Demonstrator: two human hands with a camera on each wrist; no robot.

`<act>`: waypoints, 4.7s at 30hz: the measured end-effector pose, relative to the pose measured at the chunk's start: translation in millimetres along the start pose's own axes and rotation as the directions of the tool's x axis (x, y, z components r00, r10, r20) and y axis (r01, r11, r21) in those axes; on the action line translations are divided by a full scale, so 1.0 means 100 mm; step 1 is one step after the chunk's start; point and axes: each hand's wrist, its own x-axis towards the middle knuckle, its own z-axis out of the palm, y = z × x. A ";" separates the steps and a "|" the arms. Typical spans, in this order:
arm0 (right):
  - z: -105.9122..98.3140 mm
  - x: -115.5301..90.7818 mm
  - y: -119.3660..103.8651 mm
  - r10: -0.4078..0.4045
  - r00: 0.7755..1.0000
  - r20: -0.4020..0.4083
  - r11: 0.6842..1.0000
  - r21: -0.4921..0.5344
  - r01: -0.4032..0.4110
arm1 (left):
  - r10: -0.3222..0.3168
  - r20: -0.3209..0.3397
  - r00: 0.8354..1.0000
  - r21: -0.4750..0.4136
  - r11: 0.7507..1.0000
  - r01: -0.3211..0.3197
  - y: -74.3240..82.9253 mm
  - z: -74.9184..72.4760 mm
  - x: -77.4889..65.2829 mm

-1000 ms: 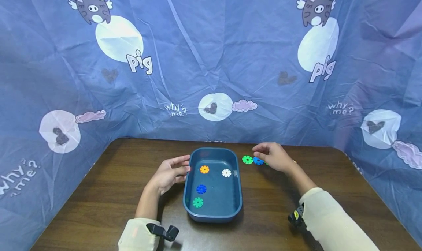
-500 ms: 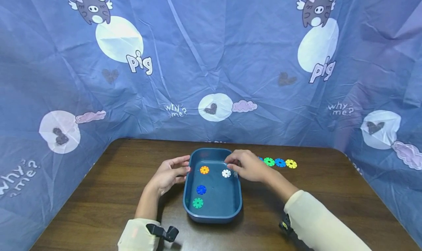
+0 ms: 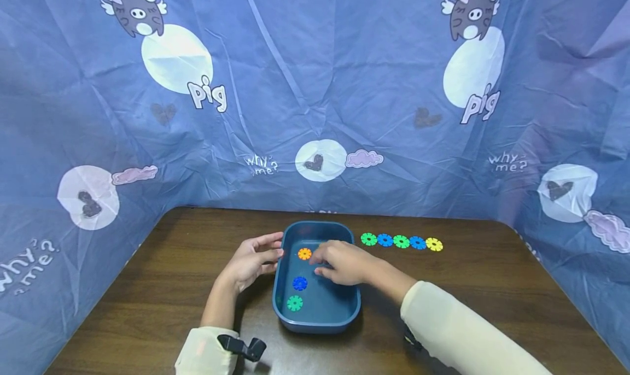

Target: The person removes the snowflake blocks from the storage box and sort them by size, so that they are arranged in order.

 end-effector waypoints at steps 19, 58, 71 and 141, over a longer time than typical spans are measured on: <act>0.28 0.28 -0.17 0.051 0.990 0.129 0.998 0.031 -0.055 | 0.004 0.023 1.000 -0.024 1.000 -0.004 -0.01 -0.01 0.02; -0.22 0.03 0.07 0.154 0.987 -0.044 0.881 0.459 -0.117 | 0.013 0.026 1.000 -0.019 1.000 -0.012 -0.03 -0.02 0.01; -0.53 -0.39 0.42 0.220 0.965 -0.146 0.878 0.461 -0.130 | 0.016 0.021 1.000 -0.021 1.000 -0.016 -0.03 -0.02 0.01; 0.05 -2.11 1.89 0.846 0.390 -0.363 0.528 0.667 -0.526 | 0.007 -0.002 1.000 -0.030 1.000 -0.007 -0.01 -0.01 0.00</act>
